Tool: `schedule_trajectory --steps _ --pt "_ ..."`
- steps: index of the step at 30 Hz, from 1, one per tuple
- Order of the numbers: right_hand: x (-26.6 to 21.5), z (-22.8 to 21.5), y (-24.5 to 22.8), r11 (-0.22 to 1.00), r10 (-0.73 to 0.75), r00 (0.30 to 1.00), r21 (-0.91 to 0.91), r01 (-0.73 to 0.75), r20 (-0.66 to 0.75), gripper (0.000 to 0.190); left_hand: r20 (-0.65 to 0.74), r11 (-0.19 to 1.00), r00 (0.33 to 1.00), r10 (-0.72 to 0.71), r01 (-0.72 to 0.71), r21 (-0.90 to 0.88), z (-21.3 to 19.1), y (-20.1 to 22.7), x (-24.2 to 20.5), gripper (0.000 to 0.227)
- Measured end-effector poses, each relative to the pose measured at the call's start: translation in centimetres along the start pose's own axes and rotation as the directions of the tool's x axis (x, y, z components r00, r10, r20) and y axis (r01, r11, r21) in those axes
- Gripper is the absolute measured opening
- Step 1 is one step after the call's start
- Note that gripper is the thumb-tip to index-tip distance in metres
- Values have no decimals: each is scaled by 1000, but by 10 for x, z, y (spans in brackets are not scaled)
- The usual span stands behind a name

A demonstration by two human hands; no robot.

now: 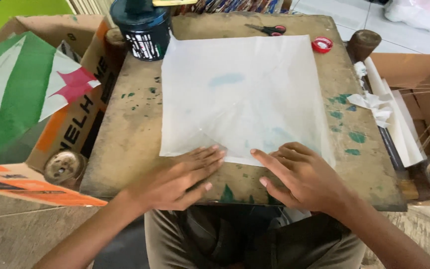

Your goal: Folding and smoothing the paper edges of a kite over its frame to secure it.

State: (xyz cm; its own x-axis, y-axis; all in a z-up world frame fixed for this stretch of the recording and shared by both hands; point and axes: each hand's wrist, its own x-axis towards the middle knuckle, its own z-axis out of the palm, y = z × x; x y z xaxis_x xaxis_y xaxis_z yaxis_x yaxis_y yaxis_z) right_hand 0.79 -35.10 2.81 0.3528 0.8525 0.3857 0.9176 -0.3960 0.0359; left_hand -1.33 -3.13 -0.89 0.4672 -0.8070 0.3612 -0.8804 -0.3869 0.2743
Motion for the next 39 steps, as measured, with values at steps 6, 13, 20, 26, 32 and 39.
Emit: schedule_trajectory --steps 6,13,20,26,32,39 --pt "29 16 -1 984 -27 998 -179 15 -63 47 -116 1000 993 -12 15 21 -28 -4 -31 45" --pt "43 23 3 943 -101 995 -320 93 -8 40 -140 997 989 -36 46 67 -36 -12 -61 44" --pt "43 35 10 925 -155 986 -360 123 -61 48 -184 990 973 -141 144 3 -35 -15 -83 43" --pt "44 36 10 927 -133 986 -364 87 -105 41 -242 978 947 -209 203 -49 -22 -32 -93 39" --pt "47 36 9 953 -91 986 -299 46 -137 31 -334 943 883 -330 297 -148 -36 -20 -79 33" --pt "54 31 -1 986 -129 979 -128 110 -156 25 -554 953 822 -129 256 159 -1 -46 -63 30"
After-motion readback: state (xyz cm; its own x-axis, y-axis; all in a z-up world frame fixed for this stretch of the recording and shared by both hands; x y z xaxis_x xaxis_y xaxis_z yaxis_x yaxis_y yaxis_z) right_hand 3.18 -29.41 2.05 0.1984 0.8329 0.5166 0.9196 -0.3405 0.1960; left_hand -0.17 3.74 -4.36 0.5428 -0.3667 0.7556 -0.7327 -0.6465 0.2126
